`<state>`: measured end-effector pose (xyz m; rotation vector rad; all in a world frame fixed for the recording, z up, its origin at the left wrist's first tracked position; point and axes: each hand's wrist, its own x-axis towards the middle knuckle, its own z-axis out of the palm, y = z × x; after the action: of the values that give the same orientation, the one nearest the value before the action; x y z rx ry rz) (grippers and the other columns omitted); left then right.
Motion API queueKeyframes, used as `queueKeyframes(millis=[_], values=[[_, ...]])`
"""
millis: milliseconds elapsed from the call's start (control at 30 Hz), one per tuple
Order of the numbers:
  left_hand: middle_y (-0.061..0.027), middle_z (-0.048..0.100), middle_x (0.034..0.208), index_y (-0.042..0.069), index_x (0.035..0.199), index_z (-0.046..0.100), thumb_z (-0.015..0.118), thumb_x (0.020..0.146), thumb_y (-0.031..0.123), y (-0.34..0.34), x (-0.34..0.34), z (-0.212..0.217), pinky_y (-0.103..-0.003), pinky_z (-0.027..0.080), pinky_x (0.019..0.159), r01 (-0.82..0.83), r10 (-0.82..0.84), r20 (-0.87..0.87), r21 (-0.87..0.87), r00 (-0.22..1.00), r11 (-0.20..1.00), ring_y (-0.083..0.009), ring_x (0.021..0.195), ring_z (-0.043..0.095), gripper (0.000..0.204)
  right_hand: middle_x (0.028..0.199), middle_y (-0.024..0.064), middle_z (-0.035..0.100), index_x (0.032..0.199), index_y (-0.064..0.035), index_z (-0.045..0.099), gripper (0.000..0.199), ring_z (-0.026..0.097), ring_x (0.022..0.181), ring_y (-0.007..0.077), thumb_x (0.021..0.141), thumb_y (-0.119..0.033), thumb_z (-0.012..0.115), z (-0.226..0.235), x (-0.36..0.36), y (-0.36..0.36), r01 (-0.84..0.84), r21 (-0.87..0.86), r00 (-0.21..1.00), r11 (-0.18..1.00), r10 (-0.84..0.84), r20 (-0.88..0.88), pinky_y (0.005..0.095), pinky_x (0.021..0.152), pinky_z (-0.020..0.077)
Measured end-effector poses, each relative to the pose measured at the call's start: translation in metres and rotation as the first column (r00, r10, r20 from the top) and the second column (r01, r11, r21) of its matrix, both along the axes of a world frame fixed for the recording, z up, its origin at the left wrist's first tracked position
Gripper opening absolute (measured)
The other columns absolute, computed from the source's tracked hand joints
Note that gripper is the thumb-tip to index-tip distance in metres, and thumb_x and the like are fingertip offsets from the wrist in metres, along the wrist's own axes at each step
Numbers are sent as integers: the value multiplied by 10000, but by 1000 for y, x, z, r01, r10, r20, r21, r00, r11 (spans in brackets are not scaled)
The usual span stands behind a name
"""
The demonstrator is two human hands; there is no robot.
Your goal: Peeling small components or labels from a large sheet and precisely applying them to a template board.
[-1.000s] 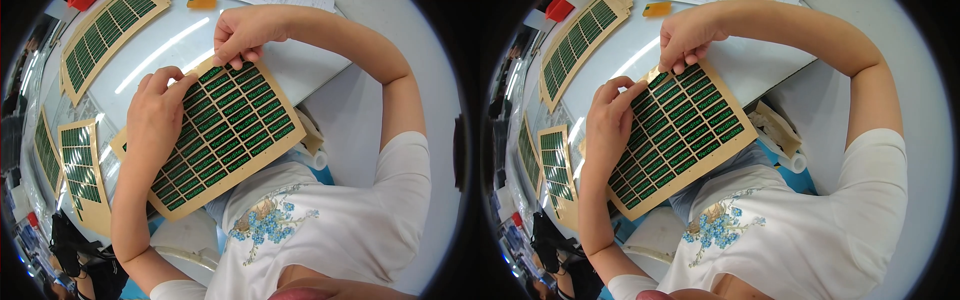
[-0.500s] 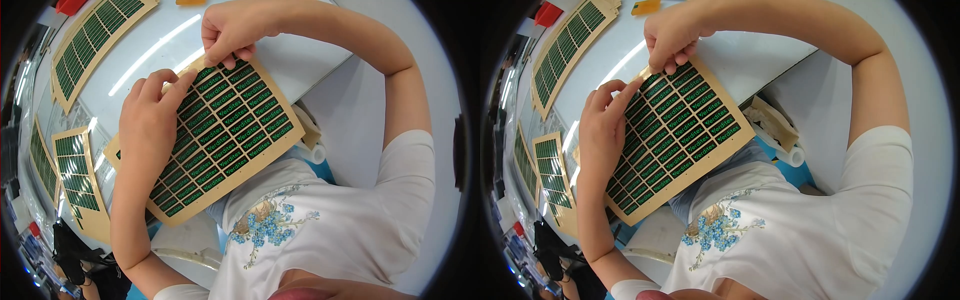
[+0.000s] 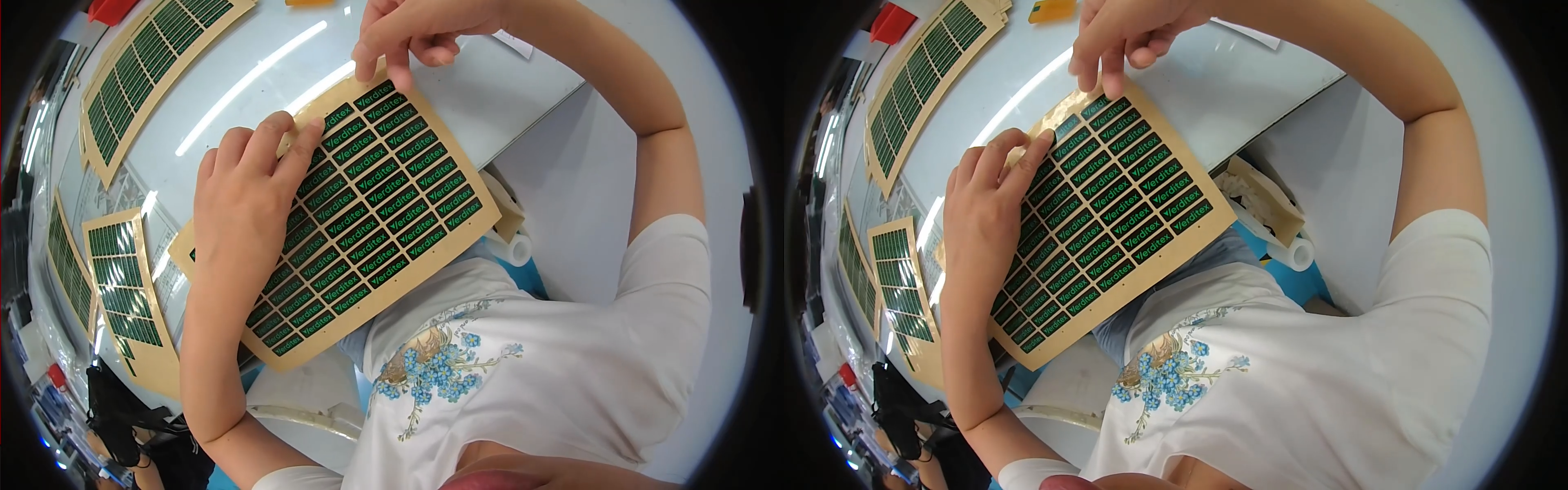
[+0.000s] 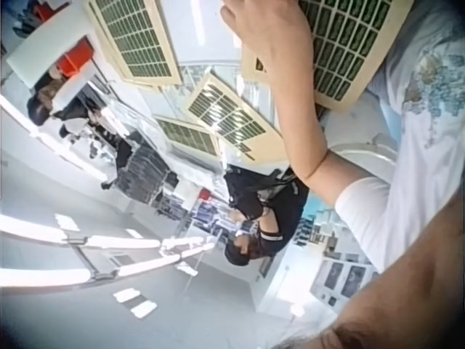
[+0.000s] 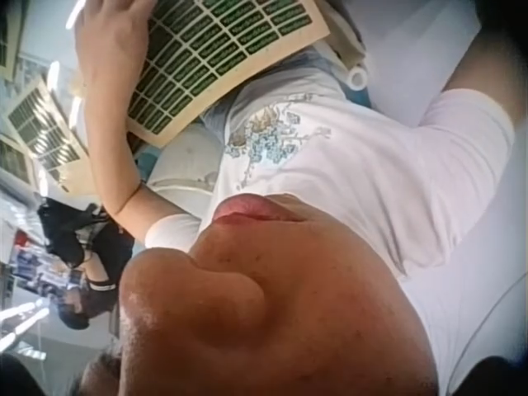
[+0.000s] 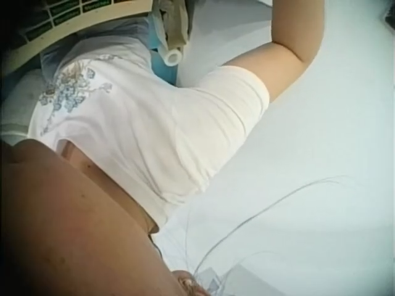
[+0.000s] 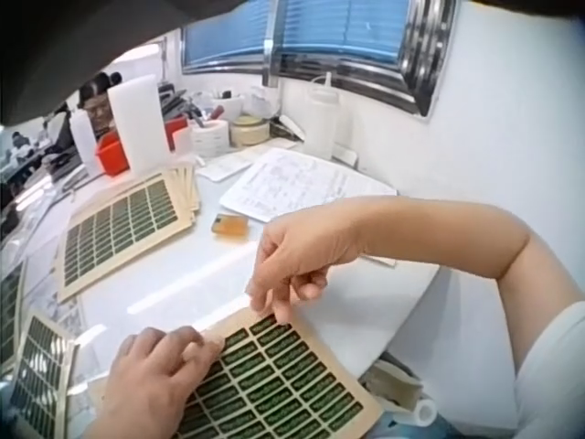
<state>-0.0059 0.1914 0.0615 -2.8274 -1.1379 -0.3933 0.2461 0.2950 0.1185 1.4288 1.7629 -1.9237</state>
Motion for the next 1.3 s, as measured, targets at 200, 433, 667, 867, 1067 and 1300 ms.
queueKeyframes(millis=[200, 433, 667, 867, 1067, 1300], values=[[-30, 595, 1146, 129, 1228, 638, 594, 799, 68, 2, 0, -1, -331, 458, 850, 4, -4, 7, -30, 1000, 1000, -212, 952, 567, 436, 753, 40, 695, 967, -1, 686, 221, 585, 569, 68, 917, -208, 629, -5, 3, 2, -7, 225, 992, 974, 34, -118, 201, 516, 443], [-105, 610, 1109, 82, 1191, 639, 542, 763, -98, 9, -4, 4, -386, 482, 843, -27, 58, 312, -103, 948, 994, -278, 951, 575, 474, 747, 63, 679, 952, 29, 662, 204, 611, 627, 98, 915, -165, 609, -36, -4, 6, 159, 673, 965, 723, 31, -261, 243, 582, 485], [-118, 591, 1156, 68, 1200, 632, 530, 752, -118, 4, 2, 20, -378, 480, 846, 11, 44, 220, -241, 975, 970, -294, 1018, 553, 496, 813, 87, 683, 948, 19, 665, 184, 620, 729, 146, 895, -152, 624, -49, 22, 25, 12, 809, 969, 588, 194, -155, 277, 671, 495], [-135, 590, 1176, 67, 1212, 625, 490, 814, -130, 9, -9, 20, -370, 481, 857, -74, 149, 261, -277, 954, 958, -303, 1038, 564, 464, 844, 116, 658, 934, 13, 647, 172, 616, 783, 187, 890, -154, 635, -38, 24, 13, -108, 774, 945, 624, 306, -115, 308, 708, 492], [-145, 592, 1195, 61, 1221, 612, 467, 888, -105, 9, -11, 16, -357, 483, 865, -200, 290, 222, -356, 931, 913, -277, 1063, 586, 399, 853, 144, 642, 925, 10, 628, 186, 622, 809, 253, 875, -168, 655, -36, 31, 5, -150, 796, 942, 587, 330, -66, 346, 717, 483], [-141, 613, 1201, 43, 1227, 616, 443, 967, -38, 3, -51, 12, -335, 469, 928, -323, 386, 233, -267, 893, 908, -249, 1099, 606, 322, 891, 169, 619, 907, 20, 621, 207, 596, 851, 293, 864, -181, 651, -34, 29, 0, -228, 812, 924, 537, 383, 6, 376, 757, 464]])
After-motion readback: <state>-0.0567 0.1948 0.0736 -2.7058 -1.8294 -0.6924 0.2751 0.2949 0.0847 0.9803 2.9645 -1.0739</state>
